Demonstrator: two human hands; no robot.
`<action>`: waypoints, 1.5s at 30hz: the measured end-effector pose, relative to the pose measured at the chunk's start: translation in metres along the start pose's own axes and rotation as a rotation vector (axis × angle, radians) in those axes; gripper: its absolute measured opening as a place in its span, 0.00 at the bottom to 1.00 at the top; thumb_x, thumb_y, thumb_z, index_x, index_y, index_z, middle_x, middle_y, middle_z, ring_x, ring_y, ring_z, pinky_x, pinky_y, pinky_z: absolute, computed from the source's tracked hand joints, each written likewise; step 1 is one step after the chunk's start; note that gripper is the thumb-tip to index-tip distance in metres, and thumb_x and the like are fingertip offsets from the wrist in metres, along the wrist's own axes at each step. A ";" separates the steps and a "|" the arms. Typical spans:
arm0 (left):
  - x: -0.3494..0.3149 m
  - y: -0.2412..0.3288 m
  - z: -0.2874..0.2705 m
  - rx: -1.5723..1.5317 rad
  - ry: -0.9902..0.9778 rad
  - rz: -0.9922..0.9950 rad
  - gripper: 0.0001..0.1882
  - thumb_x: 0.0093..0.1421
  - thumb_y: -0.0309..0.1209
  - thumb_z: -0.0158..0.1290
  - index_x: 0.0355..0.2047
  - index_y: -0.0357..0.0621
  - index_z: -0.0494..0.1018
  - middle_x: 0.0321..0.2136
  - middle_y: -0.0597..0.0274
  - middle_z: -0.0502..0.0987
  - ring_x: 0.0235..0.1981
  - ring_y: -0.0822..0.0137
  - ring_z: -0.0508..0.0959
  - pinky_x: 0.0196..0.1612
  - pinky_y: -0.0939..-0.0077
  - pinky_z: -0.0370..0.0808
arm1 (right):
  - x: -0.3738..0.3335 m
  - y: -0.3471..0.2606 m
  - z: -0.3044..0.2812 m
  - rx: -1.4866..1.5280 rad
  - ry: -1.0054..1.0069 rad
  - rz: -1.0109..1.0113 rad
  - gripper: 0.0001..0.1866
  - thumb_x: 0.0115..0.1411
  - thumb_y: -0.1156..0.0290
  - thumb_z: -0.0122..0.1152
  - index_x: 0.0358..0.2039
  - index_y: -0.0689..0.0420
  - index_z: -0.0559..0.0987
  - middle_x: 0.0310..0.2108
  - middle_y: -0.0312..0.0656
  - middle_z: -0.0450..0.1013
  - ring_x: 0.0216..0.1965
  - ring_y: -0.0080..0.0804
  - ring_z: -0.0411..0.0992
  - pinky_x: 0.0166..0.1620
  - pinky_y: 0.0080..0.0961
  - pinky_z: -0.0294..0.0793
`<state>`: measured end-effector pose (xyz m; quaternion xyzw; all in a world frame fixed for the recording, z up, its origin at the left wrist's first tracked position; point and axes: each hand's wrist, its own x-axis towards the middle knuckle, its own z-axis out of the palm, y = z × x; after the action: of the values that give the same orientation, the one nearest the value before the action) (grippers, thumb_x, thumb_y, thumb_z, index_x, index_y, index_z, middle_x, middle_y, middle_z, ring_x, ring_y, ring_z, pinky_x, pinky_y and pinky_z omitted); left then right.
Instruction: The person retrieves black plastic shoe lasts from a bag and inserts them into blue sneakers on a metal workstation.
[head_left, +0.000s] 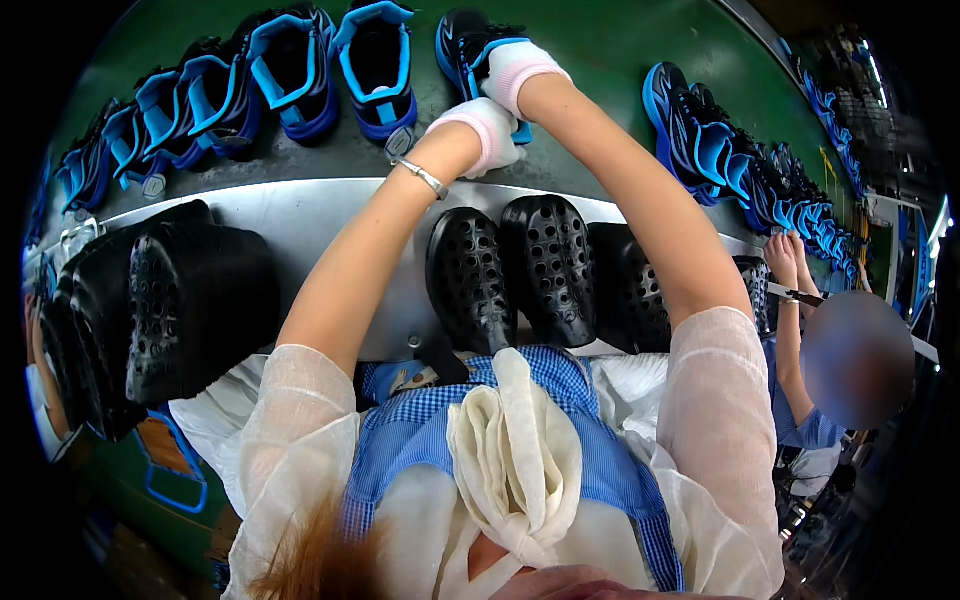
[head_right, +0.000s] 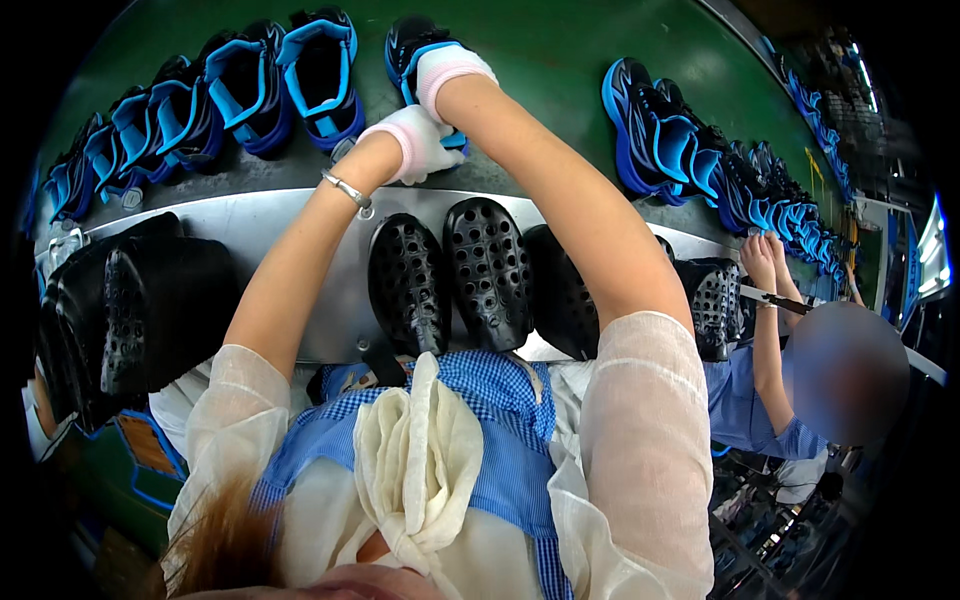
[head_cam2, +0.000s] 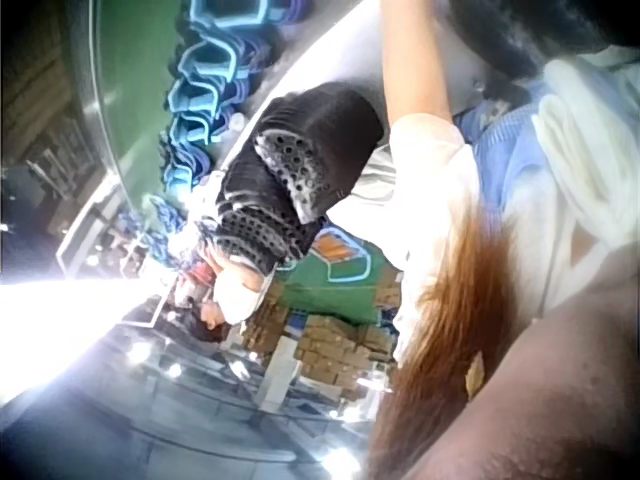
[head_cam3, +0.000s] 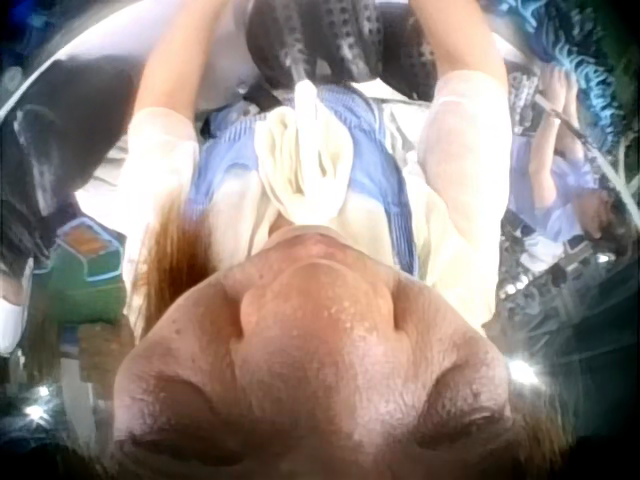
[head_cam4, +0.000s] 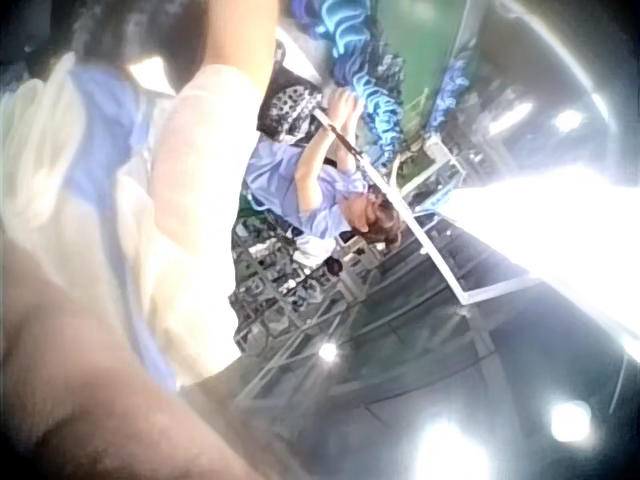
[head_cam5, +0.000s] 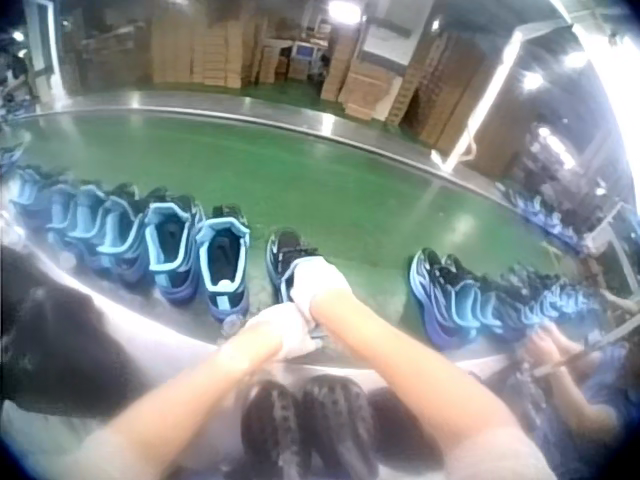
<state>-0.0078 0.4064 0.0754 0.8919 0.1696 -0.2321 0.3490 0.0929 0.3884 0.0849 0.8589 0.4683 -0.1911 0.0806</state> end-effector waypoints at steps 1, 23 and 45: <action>0.014 -0.013 0.009 -0.019 -0.017 0.014 0.23 0.56 0.44 0.49 0.43 0.38 0.73 0.23 0.52 0.78 0.22 0.62 0.79 0.31 0.71 0.77 | 0.003 -0.007 0.001 -0.002 0.011 0.013 0.14 0.49 0.72 0.60 0.38 0.56 0.81 0.40 0.50 0.76 0.40 0.47 0.76 0.42 0.34 0.77; -0.007 -0.014 -0.005 -0.039 0.160 -0.168 0.22 0.54 0.44 0.50 0.35 0.33 0.75 0.25 0.49 0.78 0.23 0.60 0.80 0.34 0.68 0.77 | -0.107 0.191 -0.064 -0.104 0.207 0.207 0.24 0.56 0.53 0.48 0.40 0.60 0.79 0.39 0.52 0.76 0.43 0.47 0.74 0.47 0.38 0.72; 0.009 -0.040 0.018 0.066 0.325 -0.071 0.22 0.54 0.46 0.52 0.30 0.34 0.74 0.21 0.49 0.75 0.20 0.57 0.77 0.29 0.67 0.74 | -0.050 0.144 0.017 0.129 0.087 0.224 0.22 0.48 0.57 0.54 0.38 0.60 0.80 0.40 0.54 0.75 0.43 0.48 0.75 0.46 0.36 0.74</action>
<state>-0.0244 0.4232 0.0377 0.9222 0.2474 -0.1026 0.2789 0.1846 0.2657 0.0837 0.9167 0.3593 -0.1731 0.0256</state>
